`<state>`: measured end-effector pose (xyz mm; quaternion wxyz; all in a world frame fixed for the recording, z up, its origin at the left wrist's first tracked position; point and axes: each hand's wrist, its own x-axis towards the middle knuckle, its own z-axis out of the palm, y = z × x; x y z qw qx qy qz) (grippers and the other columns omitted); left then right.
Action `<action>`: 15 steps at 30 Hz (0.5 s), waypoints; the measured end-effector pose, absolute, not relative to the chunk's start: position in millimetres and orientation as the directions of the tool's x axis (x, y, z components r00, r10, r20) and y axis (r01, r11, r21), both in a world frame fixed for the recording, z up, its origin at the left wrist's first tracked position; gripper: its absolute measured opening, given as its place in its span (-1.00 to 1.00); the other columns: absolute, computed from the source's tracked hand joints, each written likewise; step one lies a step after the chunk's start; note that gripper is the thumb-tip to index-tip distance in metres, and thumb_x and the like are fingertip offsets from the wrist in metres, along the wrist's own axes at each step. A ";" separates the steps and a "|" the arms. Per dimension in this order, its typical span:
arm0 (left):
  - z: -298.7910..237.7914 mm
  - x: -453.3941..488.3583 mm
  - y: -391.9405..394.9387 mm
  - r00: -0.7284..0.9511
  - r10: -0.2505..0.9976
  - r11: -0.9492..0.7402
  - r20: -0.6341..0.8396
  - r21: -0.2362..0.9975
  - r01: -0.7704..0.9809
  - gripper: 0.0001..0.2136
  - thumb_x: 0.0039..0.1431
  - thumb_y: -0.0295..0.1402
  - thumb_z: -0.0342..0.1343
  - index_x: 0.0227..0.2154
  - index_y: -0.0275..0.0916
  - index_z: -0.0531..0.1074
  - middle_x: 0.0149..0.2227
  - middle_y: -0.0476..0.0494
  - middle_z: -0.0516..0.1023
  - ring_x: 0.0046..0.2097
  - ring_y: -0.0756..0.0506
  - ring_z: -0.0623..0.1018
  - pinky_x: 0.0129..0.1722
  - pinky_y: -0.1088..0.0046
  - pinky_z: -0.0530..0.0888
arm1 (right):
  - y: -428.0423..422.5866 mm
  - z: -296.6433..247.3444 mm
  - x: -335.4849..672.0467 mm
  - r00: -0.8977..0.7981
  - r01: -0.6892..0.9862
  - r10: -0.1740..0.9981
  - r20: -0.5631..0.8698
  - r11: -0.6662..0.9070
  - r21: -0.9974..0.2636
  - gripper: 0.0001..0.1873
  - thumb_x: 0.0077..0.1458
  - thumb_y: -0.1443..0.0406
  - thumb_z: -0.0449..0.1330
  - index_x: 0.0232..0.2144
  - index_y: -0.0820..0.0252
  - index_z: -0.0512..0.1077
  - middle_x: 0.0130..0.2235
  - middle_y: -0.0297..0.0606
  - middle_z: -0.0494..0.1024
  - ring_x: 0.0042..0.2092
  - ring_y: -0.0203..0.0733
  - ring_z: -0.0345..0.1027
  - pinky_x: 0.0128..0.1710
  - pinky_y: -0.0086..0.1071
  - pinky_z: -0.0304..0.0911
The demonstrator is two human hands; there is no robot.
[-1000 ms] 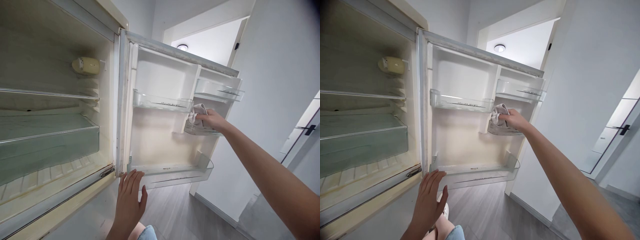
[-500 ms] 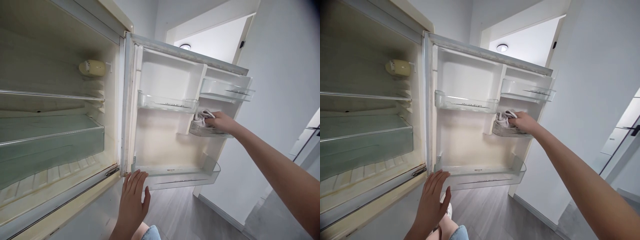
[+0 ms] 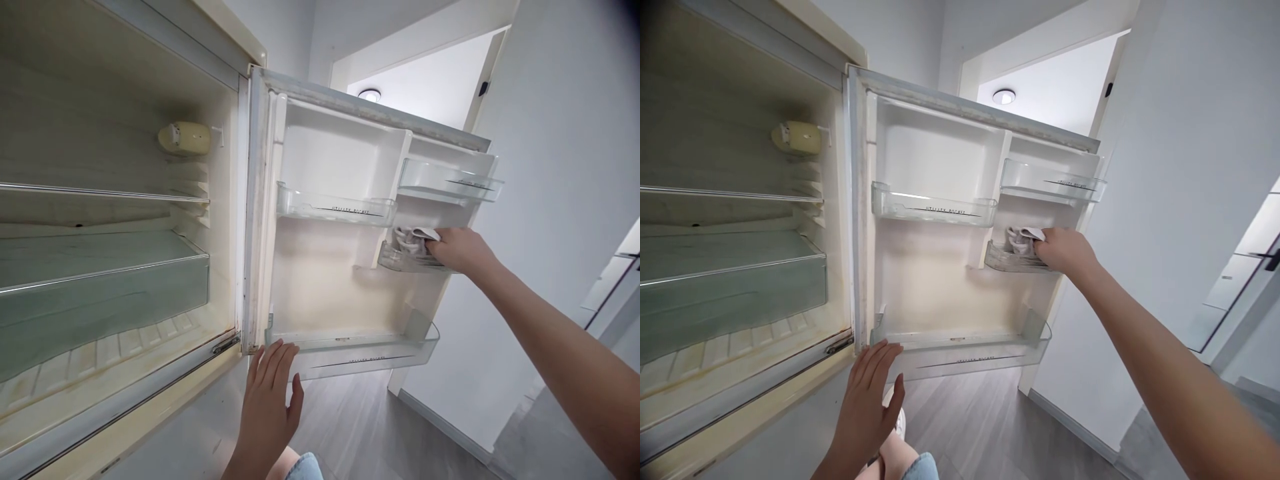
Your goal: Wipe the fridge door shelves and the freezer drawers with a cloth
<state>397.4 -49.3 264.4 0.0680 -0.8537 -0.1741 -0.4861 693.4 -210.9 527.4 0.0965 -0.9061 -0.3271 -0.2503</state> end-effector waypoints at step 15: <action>260.2 399.0 -50.1 0.438 0.229 -0.927 0.869 0.057 0.371 -0.62 0.11 -0.48 0.04 0.03 -0.30 0.28 -0.04 -0.15 0.54 0.14 -0.17 0.37 0.23 0.17 0.15 | -226.5 528.7 692.6 0.694 0.575 0.558 0.455 -0.810 0.116 -0.72 0.09 0.24 -0.14 -0.39 0.20 0.34 -0.27 0.06 0.49 -0.22 0.05 0.34 -0.34 -0.26 0.10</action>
